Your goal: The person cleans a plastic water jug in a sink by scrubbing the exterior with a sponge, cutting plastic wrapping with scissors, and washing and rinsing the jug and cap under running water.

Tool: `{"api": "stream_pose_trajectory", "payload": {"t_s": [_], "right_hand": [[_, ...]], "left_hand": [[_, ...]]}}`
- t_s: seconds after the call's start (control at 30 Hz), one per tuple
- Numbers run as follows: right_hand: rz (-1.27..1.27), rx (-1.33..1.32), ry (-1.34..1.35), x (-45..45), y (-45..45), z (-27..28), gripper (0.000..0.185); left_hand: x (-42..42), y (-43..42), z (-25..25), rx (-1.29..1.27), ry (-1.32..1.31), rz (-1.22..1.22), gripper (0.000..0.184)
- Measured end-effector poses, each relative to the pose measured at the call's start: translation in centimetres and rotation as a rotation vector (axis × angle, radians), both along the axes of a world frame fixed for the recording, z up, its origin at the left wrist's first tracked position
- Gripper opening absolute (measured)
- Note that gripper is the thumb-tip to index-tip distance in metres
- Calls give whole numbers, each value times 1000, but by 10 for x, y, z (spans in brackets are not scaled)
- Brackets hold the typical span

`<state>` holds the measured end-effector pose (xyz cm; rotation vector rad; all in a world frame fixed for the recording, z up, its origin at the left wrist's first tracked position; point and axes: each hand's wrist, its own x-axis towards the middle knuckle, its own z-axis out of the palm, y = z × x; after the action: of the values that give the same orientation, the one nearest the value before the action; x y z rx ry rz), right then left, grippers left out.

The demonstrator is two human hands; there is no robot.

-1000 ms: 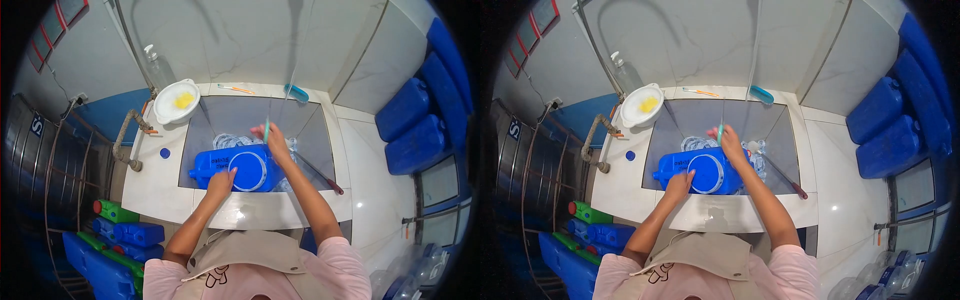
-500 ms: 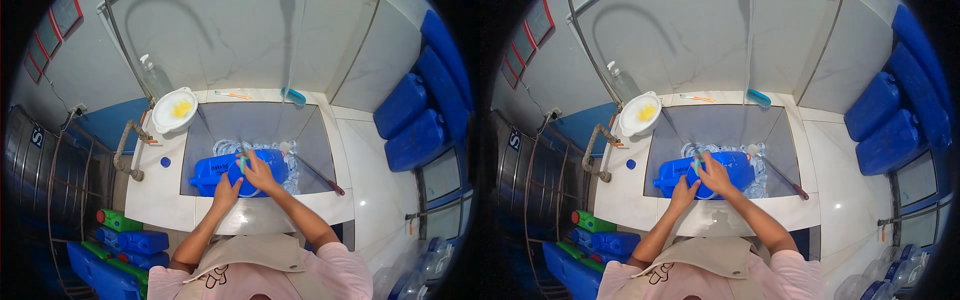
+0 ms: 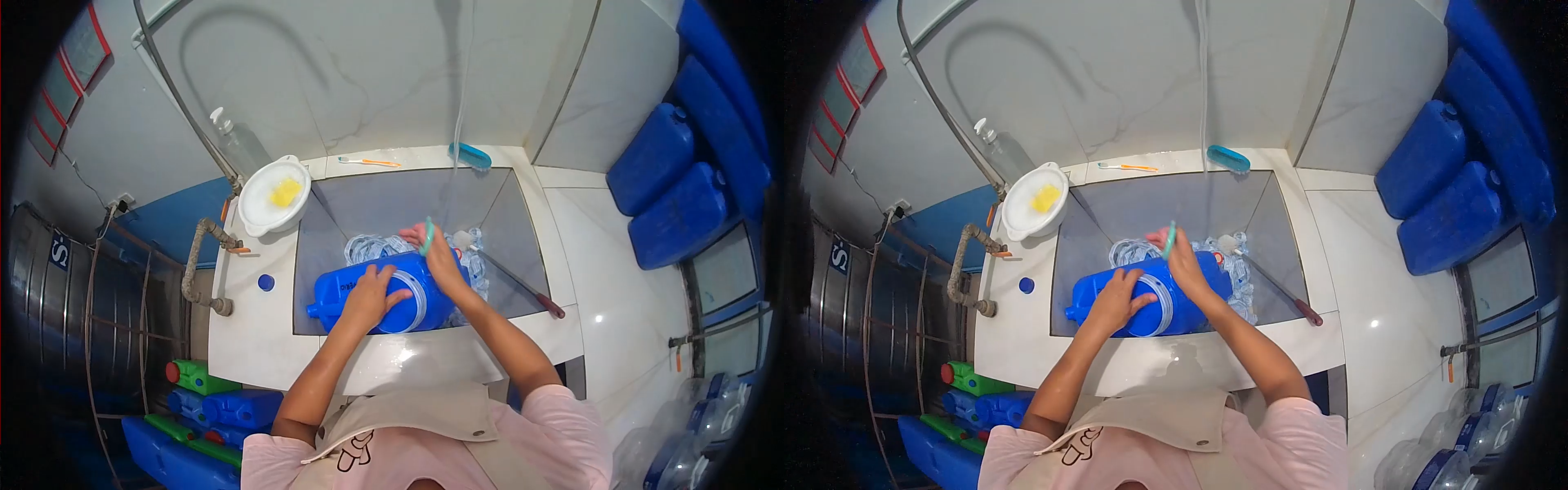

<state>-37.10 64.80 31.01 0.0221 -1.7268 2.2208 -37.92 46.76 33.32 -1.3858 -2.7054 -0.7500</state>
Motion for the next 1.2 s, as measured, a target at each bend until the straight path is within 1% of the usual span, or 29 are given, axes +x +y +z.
{"api": "stream_pose_trajectory", "payload": {"t_s": [0.03, 0.07, 0.1, 0.13, 0.17, 0.2, 0.23, 0.3, 0.33, 0.37, 0.4, 0.47, 0.5, 0.53, 0.57, 0.6, 0.63, 0.67, 0.7, 0.73, 0.77, 0.8, 0.87, 0.93, 1.0, 1.03, 1.1, 1.13, 1.2], "right_hand": [[-61, 98, -32, 19, -1, -3, 36], [-62, 98, -39, 39, -8, -6, 36], [-126, 342, 11, 59, -16, -8, 36], [-188, 583, 60, 71, -21, -4, 36], [-190, 581, 54, 75, -28, -1, 36], [-202, 671, 89, 76, -41, 4, 37], [-214, 763, 126, 75, -50, 7, 37], [-194, 805, 76, 58, -54, -2, 36], [-168, 845, 25, 48, -56, 2, 35], [-92, 809, -27, 38, -55, 7, 30], [-90, 812, -19, 29, -52, 14, 30], [222, 813, -207, 13, -46, 27, 28], [321, 819, -289, 11, -44, 42, 31], [325, 823, -284, 8, -42, 43, 31], [354, 683, -248, 5, -41, 41, 31], [383, 544, -212, 1, -39, 36, 31], [424, 292, -97, -5, -39, 26, 30], [433, 292, -99, -6, -38, 14, 30], [376, 170, -100, -1, -39, 26, 29], [318, 48, -101, 3, -41, 37, 27], [200, -7, -69, 3, -45, 44, 27], [205, -11, -68, 7, -44, 55, 27], [68, 133, -87, 13, -36, 74, 25], [120, 105, -63, 25, -36, 78, 27], [592, 184, -382, 42, -36, 90, 34], [587, 184, -379, 46, -39, 87, 34], [758, -112, -467, 49, -44, 80, 41], [757, -112, -464, 48, -44, 79, 41], [763, -242, -461, 46, -45, 76, 45]], "left_hand": [[0, 0, -2, -49, -149, 146, 58], [0, -1, -4, -96, -299, 295, 57], [-5, -6, -25, -9, -270, 302, 59], [-4, -7, -24, -10, -274, 301, 59], [-2, -9, -23, -3, -491, 390, 60], [0, -10, -20, 3, -706, 477, 63], [3, -12, -19, 0, -707, 473, 63], [10, -17, -16, 127, -807, 510, 69], [12, -21, -22, 130, -802, 510, 69], [14, -25, -36, 150, -794, 543, 69], [15, -30, -58, 170, -784, 574, 70], [17, -38, -92, 290, -943, 607, 69], [30, -33, -53, 284, -1065, 642, 67], [37, -32, -25, 279, -1186, 680, 64], [38, -34, -20, 266, -1163, 683, 58], [36, -36, -19, 273, -1160, 690, 58], [33, -40, -18, 349, -1093, 683, 53], [32, -41, -17, 421, -1028, 675, 50], [31, -41, -7, 595, -1041, 641, 41], [27, -41, 0, 597, -1041, 648, 41], [21, -43, 7, 756, -1029, 559, 37], [15, -45, 16, 909, -1009, 466, 33], [3, -50, 43, 939, -934, 478, 30], [-6, -52, 58, 968, -857, 482, 28], [-11, -52, 64, 972, -847, 487, 28], [-10, -49, 70, 981, -850, 500, 27], [-13, -45, 66, 1002, -842, 486, 27], [-13, -44, 65, 1026, -833, 480, 27], [-13, -42, 63, 1045, -860, 485, 27]]}}
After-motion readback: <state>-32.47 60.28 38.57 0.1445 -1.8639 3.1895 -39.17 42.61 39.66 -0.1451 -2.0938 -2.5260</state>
